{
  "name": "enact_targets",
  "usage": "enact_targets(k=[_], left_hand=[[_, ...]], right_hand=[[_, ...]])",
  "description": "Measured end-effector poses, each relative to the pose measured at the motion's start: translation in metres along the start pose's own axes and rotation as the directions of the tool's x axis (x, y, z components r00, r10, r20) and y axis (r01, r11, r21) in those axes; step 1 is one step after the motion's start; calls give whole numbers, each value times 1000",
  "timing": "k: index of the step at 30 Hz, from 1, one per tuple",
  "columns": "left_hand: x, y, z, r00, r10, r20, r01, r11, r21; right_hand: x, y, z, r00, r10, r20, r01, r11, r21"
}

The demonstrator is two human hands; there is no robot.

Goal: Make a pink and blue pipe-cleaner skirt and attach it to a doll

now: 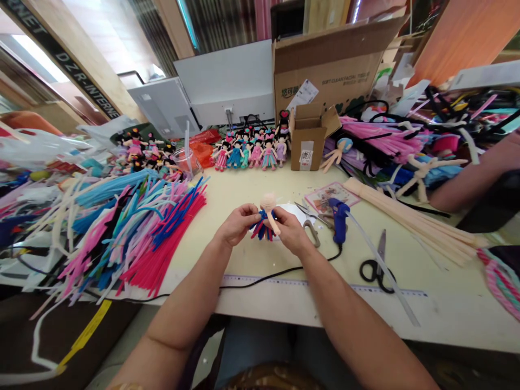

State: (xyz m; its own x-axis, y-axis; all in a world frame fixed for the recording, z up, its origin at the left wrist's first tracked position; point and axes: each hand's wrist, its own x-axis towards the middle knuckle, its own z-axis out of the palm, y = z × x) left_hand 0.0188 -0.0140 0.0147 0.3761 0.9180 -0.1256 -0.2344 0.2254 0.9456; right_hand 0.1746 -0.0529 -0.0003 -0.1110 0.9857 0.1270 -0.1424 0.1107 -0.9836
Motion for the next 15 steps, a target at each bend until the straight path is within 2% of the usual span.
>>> enact_targets(k=[5, 8, 10, 12, 13, 15], left_hand=[[-1, -1, 6, 996, 55, -69, -51, 997, 55], [-4, -3, 11, 963, 229, -142, -180, 938, 296], [-7, -4, 14, 901, 421, -99, -310, 788, 531], [-10, -3, 15, 832, 555, 15, -408, 592, 695], [-12, -2, 15, 812, 580, 65, -430, 518, 740], [-13, 0, 13, 806, 581, 113, -429, 441, 788]], right_hand=[[0, 0, 1, 1000, 3, -30, -3, 1000, -11], [3, 5, 1, 995, -42, -93, 36, 997, -67], [4, 8, 2, 988, -70, -138, 56, 993, -103], [6, 7, 3, 981, -90, -175, 62, 985, -159], [7, 5, 5, 977, -99, -188, 60, 977, -202], [9, -1, 7, 972, -123, -200, 59, 953, -298]])
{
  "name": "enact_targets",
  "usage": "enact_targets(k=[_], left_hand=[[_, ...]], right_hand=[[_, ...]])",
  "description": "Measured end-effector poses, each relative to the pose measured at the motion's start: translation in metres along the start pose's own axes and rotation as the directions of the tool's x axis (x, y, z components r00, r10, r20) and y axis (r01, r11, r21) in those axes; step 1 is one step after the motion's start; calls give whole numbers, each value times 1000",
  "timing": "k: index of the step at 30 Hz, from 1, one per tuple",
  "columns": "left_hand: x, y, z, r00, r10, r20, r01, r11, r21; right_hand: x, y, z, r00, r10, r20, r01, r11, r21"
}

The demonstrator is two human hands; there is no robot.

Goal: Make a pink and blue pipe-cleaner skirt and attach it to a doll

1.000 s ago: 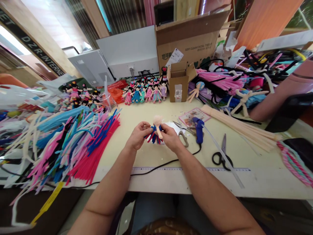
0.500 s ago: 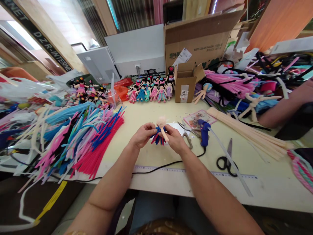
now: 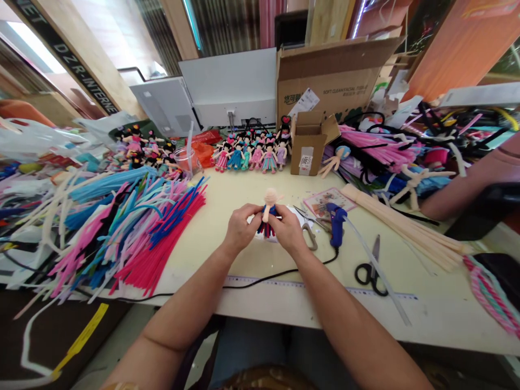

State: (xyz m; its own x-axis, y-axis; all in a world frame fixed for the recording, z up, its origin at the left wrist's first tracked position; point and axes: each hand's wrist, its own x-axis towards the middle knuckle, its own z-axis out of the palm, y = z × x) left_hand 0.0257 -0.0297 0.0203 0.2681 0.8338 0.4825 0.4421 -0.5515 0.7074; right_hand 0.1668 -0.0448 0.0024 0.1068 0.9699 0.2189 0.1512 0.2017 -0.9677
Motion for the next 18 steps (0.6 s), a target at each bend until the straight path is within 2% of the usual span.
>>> enact_targets(k=[3, 6, 9, 11, 14, 18], left_hand=[[2, -2, -4, 999, -12, 30, 12, 1000, -1], [3, -5, -6, 999, -46, 16, 47, 996, -81], [2, -6, -6, 996, -80, -34, 75, 990, -122], [1, -4, -5, 996, -58, -60, 52, 993, -104], [2, 2, -4, 997, -22, -68, 19, 999, -40], [8, 14, -5, 998, -29, -55, 32, 998, 53]], right_hand=[[5, -9, 2, 1000, -22, -4, 21, 994, -105], [9, -15, 2, 999, -38, 31, 41, 993, -108], [12, -16, 0, 992, -32, 119, 33, 999, -2], [13, -13, -3, 986, -25, 166, 9, 995, 97], [12, -6, -6, 980, -8, 196, -35, 975, 217], [9, 1, -11, 979, -16, 203, -50, 947, 318]])
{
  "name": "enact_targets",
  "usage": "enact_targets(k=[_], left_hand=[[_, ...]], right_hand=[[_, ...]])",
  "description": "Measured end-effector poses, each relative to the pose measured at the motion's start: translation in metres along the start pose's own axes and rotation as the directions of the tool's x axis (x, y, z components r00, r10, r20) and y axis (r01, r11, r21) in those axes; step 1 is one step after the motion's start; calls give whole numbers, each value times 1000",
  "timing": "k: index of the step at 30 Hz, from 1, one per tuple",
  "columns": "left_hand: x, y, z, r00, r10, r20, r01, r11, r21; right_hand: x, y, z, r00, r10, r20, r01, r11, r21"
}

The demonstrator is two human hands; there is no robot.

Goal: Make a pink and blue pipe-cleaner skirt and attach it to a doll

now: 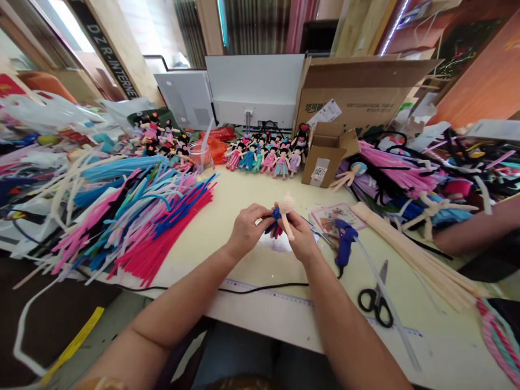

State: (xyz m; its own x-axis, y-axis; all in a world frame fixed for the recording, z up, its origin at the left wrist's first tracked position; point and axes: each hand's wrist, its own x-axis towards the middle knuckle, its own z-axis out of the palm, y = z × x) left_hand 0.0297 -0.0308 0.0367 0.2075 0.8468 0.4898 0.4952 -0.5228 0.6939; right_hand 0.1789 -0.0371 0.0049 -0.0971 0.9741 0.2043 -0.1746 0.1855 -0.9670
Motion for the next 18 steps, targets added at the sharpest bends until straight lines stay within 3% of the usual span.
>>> enact_targets(k=[7, 11, 18], left_hand=[[10, 14, 5, 998, 37, -45, -40, 998, -57], [7, 11, 12, 992, 27, -119, -34, 998, -59], [1, 1, 11, 990, 119, -82, -115, 992, 44]], right_hand=[[-3, -10, -7, 998, -53, -41, 55, 998, 33], [-2, -8, -11, 998, -47, -31, 49, 995, 83], [-2, -6, -9, 1000, -10, -29, 11, 999, 41]])
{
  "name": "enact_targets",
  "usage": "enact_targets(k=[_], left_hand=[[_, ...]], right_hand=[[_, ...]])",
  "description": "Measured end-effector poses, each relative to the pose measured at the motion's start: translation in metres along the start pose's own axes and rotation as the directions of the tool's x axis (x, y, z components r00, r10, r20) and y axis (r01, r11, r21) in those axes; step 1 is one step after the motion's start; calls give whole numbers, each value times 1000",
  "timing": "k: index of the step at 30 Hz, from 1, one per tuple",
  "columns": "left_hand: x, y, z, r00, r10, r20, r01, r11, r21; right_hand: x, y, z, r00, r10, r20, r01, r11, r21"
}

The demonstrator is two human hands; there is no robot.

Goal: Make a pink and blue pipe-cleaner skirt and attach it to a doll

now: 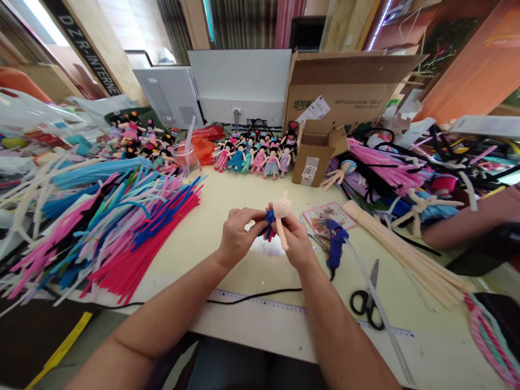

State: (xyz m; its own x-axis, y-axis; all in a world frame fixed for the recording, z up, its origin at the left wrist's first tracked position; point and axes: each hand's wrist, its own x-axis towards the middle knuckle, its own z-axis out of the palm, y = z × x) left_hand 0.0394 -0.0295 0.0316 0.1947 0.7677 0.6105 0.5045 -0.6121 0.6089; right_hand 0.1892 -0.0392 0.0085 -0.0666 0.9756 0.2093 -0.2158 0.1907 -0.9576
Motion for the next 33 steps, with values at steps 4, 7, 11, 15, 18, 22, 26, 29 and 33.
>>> enact_targets(k=[4, 7, 11, 15, 18, 22, 26, 29, 33], left_hand=[[-1, -4, 0, 998, 40, 45, -41, 998, 42], [-1, -8, 0, 995, 27, 97, -32, 998, 52], [2, -17, 0, 988, -20, 152, 31, 997, -73], [7, -25, 0, 966, -115, 230, 196, 908, -370], [9, -27, 0, 921, -200, 334, 357, 778, -517], [11, -27, 1, 837, -289, 465, 542, 566, -621], [12, -29, 2, 766, -352, 537, 642, 442, -626], [15, -32, 2, 755, -414, 508, 652, 400, -643], [17, -38, 2, 723, -538, 434, 668, 382, -639]], right_hand=[[0, -1, 2, 1000, 6, 7, -5, 998, -56], [-1, -5, -1, 999, 0, 41, 5, 992, -127], [0, -10, -6, 995, -34, 94, 59, 959, -278], [2, -7, -8, 995, -61, 74, 77, 967, -241], [3, 1, -10, 998, -40, 48, 46, 988, -147], [3, 6, -10, 999, -35, 3, 35, 994, -100], [4, 5, -9, 999, -26, -46, 23, 998, -52], [4, 3, -8, 995, 9, -98, -2, 997, 71], [6, 1, -11, 986, 78, -149, -42, 971, 233]])
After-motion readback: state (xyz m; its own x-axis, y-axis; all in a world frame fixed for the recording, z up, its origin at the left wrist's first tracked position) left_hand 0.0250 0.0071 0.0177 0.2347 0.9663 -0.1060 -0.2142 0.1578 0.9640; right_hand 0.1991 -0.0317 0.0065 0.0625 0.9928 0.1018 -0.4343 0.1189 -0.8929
